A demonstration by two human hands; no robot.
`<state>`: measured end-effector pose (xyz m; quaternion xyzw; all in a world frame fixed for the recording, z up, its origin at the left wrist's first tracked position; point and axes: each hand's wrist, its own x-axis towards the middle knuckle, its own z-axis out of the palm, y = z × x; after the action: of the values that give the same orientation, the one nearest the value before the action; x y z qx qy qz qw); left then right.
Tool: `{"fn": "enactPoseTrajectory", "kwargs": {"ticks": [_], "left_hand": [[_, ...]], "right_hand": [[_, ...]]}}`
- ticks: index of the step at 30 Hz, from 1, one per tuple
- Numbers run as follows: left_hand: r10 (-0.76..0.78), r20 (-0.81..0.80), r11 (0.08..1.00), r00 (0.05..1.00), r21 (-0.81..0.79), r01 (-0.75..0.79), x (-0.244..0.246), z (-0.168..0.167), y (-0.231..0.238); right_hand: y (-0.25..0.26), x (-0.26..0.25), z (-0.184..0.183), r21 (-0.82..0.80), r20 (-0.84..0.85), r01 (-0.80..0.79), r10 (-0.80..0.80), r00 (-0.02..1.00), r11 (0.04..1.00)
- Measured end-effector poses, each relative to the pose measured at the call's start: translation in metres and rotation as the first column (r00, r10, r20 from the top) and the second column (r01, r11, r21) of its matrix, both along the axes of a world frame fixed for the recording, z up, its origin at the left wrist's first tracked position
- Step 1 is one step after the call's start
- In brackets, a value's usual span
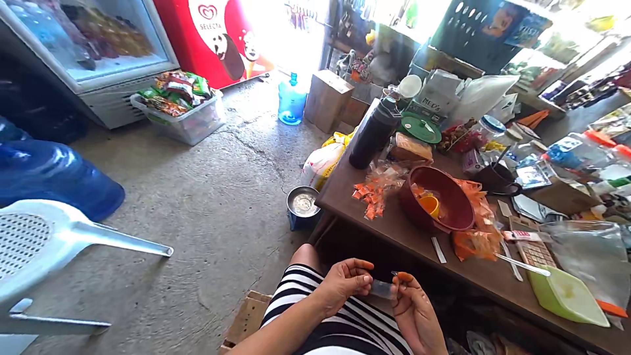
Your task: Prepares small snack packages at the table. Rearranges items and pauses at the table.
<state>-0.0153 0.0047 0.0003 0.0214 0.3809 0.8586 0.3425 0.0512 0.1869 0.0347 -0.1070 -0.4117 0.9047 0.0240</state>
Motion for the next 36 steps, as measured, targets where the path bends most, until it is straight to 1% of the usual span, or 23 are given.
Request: {"fn": "enactPoseTrajectory", "kwargs": {"ticks": [2, 3, 5, 6, 8, 9, 10, 11, 12, 14, 15, 17, 20, 22, 25, 27, 29, 31, 36], "left_hand": [[0.051, -0.059, 0.999, 0.997, -0.003, -0.051, 0.000, 0.003, -0.004], [0.083, -0.099, 0.997, 0.992, 0.001, -0.083, -0.001, 0.005, -0.006], [0.148, -0.223, 0.988, 0.964, -0.007, -0.153, -0.001, 0.011, -0.010], [0.168, -0.288, 0.983, 0.943, -0.028, -0.183, 0.000, 0.015, -0.012], [0.180, -0.414, 0.972, 0.892, -0.061, -0.225, 0.000, 0.022, -0.016], [0.178, -0.471, 0.970, 0.864, -0.067, -0.236, 0.000, 0.024, -0.018], [0.170, -0.528, 0.968, 0.832, -0.068, -0.240, 0.000, 0.024, -0.019], [0.156, -0.585, 0.969, 0.796, -0.066, -0.239, 0.001, 0.022, -0.019], [0.137, -0.634, 0.971, 0.761, -0.066, -0.230, 0.002, 0.021, -0.019], [0.094, -0.705, 0.976, 0.703, -0.075, -0.206, 0.003, 0.022, -0.018], [0.084, -0.728, 0.976, 0.680, -0.078, -0.204, 0.004, 0.023, -0.018], [0.082, -0.759, 0.972, 0.646, -0.082, -0.219, 0.005, 0.025, -0.018], [0.094, -0.782, 0.967, 0.616, -0.075, -0.243, 0.005, 0.026, -0.019], [0.111, -0.754, 0.966, 0.648, -0.071, -0.248, 0.006, 0.029, -0.017], [0.142, -0.646, 0.974, 0.750, -0.042, -0.221, 0.011, 0.033, -0.013], [0.161, -0.608, 0.976, 0.777, -0.017, -0.216, 0.013, 0.033, -0.008], [0.195, -0.586, 0.971, 0.787, 0.000, -0.240, 0.016, 0.033, -0.003], [0.233, -0.587, 0.959, 0.775, 0.005, -0.284, 0.017, 0.033, 0.001], [0.297, -0.649, 0.931, 0.700, 0.033, -0.364, 0.013, 0.030, 0.003]], "right_hand": [[-0.002, 0.000, 0.000, 0.050, 0.001, -0.003, 0.003, 1.000, 0.999], [-0.003, 0.000, 0.000, 0.105, 0.010, 0.011, -0.012, 1.000, 0.994], [-0.006, 0.000, 0.002, 0.302, 0.040, 0.085, -0.101, 0.994, 0.950], [-0.007, 0.001, 0.003, 0.442, 0.045, 0.124, -0.160, 0.986, 0.888], [-0.006, 0.002, 0.000, 0.690, -0.019, 0.147, -0.185, 0.983, 0.708], [-0.005, 0.002, 0.000, 0.761, -0.092, 0.176, -0.166, 0.982, 0.624], [-0.004, 0.002, 0.000, 0.795, -0.176, 0.215, -0.123, 0.977, 0.567], [-0.004, 0.001, 0.002, 0.809, -0.249, 0.237, -0.052, 0.967, 0.537], [-0.004, 0.001, 0.004, 0.821, -0.282, 0.224, 0.032, 0.959, 0.525], [-0.007, 0.000, 0.009, 0.852, -0.269, 0.136, 0.199, 0.942, 0.505], [-0.009, 0.000, 0.009, 0.856, -0.239, 0.076, 0.262, 0.935, 0.511], [-0.013, 0.002, 0.007, 0.826, -0.191, -0.027, 0.325, 0.926, 0.562], [-0.016, 0.006, 0.007, 0.763, -0.150, -0.056, 0.260, 0.954, 0.644], [-0.016, 0.007, 0.010, 0.730, -0.150, -0.040, 0.217, 0.965, 0.682], [-0.019, 0.009, 0.013, 0.630, -0.168, 0.020, 0.111, 0.980, 0.776], [-0.019, 0.009, 0.013, 0.575, -0.170, 0.050, 0.060, 0.984, 0.817], [-0.019, 0.009, 0.011, 0.555, -0.165, 0.065, 0.033, 0.986, 0.829], [-0.018, 0.009, 0.011, 0.553, -0.157, 0.061, 0.032, 0.987, 0.831], [-0.021, 0.005, 0.011, 0.548, -0.149, 0.044, 0.046, 0.988, 0.835]]}}
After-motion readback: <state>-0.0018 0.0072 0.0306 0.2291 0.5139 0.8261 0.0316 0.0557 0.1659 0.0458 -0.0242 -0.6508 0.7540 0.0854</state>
